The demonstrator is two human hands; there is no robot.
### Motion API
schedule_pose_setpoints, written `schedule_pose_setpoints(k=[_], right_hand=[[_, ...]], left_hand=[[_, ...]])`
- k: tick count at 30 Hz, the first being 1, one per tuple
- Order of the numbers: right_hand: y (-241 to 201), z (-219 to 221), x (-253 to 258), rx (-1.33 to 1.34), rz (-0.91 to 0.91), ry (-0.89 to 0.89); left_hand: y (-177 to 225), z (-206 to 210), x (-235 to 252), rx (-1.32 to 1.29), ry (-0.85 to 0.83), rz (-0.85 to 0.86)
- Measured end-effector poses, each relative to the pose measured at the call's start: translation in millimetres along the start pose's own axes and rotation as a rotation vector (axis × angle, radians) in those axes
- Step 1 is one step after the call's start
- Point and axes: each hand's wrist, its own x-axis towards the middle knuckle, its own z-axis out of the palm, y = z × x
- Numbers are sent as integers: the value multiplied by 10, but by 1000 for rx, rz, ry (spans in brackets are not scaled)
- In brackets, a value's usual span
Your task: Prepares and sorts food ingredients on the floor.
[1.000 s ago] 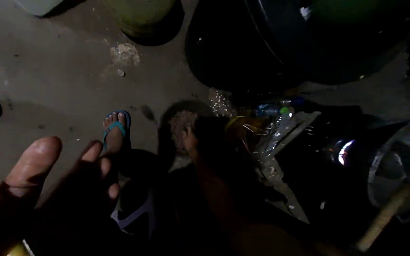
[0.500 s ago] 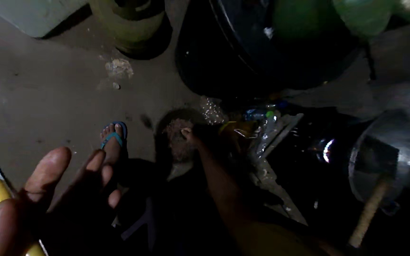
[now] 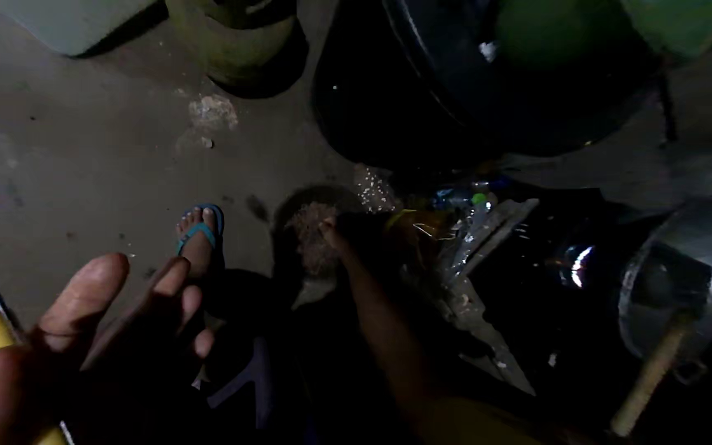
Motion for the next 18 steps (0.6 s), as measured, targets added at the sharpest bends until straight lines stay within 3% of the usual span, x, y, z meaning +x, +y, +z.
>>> schedule_pose_setpoints(k=[3,5,7,9,11,15,17,18], right_hand=[[-127,501,-136,-184,99,46],[-63,463,-83,-179,98,8],[-25,53,86,-113,37,-157],[-154,-289,226,-236,-54,-272],[-142,-265,158,-240,-64,-163],[-85,263,-100,-66,-23,-42],[-100,128,-253,-70,-33,-58],[-242,-177,-398,-49,21,-139]], left_hand=[[-3,-88,16,125,-59,83],[-15,-63,7,341,-77,121],[-18,-6,18,200,-60,33],[27,171,76,63,72,-43],[11,77,45,11,52,-24],[10,-111,30,45,-78,8],[36,-23,29,29,-37,-29],[40,36,52,22,-10,-33]])
